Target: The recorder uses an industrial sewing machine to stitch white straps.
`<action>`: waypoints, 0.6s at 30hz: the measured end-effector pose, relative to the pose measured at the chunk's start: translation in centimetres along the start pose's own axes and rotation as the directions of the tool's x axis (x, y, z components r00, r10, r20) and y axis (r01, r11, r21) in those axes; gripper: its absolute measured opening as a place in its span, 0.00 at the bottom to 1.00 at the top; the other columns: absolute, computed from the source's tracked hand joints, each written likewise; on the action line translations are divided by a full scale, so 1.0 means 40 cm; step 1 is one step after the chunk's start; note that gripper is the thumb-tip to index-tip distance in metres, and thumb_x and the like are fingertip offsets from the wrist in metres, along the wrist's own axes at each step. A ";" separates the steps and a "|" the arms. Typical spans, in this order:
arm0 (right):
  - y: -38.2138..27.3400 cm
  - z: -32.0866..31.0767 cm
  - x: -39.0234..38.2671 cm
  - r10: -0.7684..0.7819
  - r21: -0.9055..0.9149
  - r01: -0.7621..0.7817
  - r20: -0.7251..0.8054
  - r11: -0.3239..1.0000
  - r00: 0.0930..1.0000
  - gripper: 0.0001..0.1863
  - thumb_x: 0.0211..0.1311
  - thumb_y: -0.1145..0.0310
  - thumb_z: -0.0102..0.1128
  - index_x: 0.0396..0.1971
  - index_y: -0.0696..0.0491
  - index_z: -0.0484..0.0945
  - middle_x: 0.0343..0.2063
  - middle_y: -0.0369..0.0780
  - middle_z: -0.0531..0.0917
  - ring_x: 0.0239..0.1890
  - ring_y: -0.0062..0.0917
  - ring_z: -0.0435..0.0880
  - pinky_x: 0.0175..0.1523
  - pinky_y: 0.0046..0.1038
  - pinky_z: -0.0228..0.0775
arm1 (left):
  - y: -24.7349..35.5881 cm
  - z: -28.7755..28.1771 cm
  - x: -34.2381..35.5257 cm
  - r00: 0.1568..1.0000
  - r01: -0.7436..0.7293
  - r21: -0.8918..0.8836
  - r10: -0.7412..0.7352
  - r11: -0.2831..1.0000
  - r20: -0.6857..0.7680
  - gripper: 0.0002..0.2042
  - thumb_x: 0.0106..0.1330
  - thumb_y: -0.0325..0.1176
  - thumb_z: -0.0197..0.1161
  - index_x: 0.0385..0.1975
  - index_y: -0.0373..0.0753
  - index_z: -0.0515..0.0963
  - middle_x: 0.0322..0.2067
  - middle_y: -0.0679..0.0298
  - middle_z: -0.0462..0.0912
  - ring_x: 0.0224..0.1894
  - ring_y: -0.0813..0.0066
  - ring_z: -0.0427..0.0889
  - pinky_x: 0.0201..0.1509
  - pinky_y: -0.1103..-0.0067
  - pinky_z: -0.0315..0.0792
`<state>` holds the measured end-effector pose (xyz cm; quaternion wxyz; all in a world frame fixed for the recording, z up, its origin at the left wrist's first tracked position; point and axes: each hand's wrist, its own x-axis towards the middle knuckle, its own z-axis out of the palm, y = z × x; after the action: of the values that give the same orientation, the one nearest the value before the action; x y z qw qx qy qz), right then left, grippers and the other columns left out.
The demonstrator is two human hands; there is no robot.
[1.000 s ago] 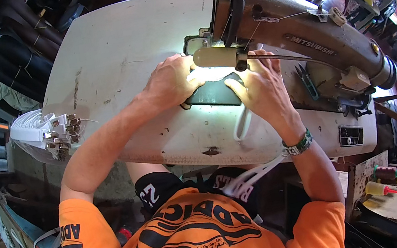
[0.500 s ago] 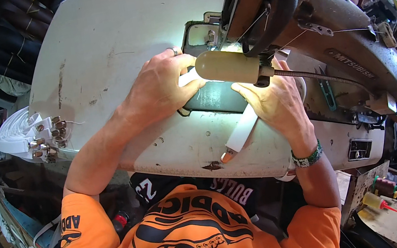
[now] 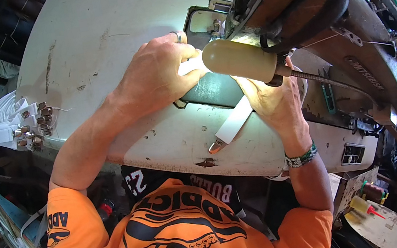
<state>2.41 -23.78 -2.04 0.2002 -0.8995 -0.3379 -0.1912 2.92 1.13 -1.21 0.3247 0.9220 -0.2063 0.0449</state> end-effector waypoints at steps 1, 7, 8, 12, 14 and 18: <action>-0.001 0.000 0.003 -0.002 0.003 0.002 0.005 1.000 1.000 0.13 0.58 0.74 0.74 0.44 0.52 0.88 0.43 0.40 0.89 0.44 0.35 0.87 0.56 0.36 0.75 | -0.001 0.003 0.000 1.000 0.006 -0.002 -0.006 1.000 0.000 0.12 0.62 0.37 0.67 0.35 0.34 0.87 0.31 0.50 0.85 0.38 0.50 0.83 0.44 0.61 0.77; 0.005 0.009 -0.003 0.092 0.107 -0.095 0.033 0.990 0.995 0.11 0.58 0.78 0.73 0.42 0.59 0.89 0.38 0.46 0.90 0.40 0.34 0.88 0.51 0.31 0.78 | -0.003 0.008 -0.004 1.000 -0.014 0.006 0.014 1.000 -0.019 0.10 0.63 0.37 0.67 0.30 0.34 0.85 0.29 0.50 0.83 0.36 0.50 0.82 0.42 0.60 0.77; 0.017 0.014 -0.008 0.117 0.131 -0.121 0.034 0.984 0.993 0.10 0.59 0.75 0.73 0.41 0.57 0.88 0.38 0.44 0.89 0.39 0.36 0.88 0.49 0.33 0.79 | -0.004 0.011 -0.002 0.999 -0.023 0.021 0.024 1.000 -0.030 0.10 0.63 0.37 0.67 0.31 0.35 0.85 0.28 0.50 0.83 0.36 0.49 0.82 0.42 0.59 0.77; 0.034 0.014 -0.018 0.063 0.069 -0.066 0.042 0.995 0.997 0.08 0.61 0.73 0.72 0.39 0.56 0.86 0.36 0.43 0.88 0.37 0.38 0.88 0.43 0.34 0.79 | 0.002 0.013 0.000 0.999 -0.016 0.038 0.017 0.999 -0.034 0.10 0.64 0.37 0.67 0.30 0.36 0.85 0.28 0.50 0.82 0.36 0.48 0.82 0.42 0.59 0.76; 0.015 0.008 -0.003 0.096 0.099 -0.100 0.048 0.990 0.994 0.08 0.61 0.73 0.72 0.40 0.56 0.86 0.36 0.43 0.88 0.37 0.38 0.88 0.43 0.34 0.79 | -0.002 0.013 -0.001 0.999 -0.011 0.063 0.013 0.998 -0.033 0.11 0.64 0.38 0.67 0.30 0.36 0.84 0.28 0.49 0.82 0.36 0.48 0.82 0.42 0.59 0.76; 0.008 0.006 0.002 0.135 0.136 -0.142 0.062 0.980 0.989 0.09 0.61 0.74 0.72 0.41 0.57 0.86 0.35 0.44 0.88 0.36 0.38 0.88 0.43 0.33 0.80 | -0.003 0.007 0.005 1.000 0.003 0.069 -0.002 0.998 -0.013 0.12 0.65 0.39 0.66 0.29 0.36 0.84 0.28 0.49 0.81 0.36 0.47 0.81 0.42 0.59 0.76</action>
<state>2.72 -23.85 -2.26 0.2669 -0.9092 -0.2923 -0.1290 3.15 0.96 -1.48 0.2941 0.9326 -0.2013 0.0573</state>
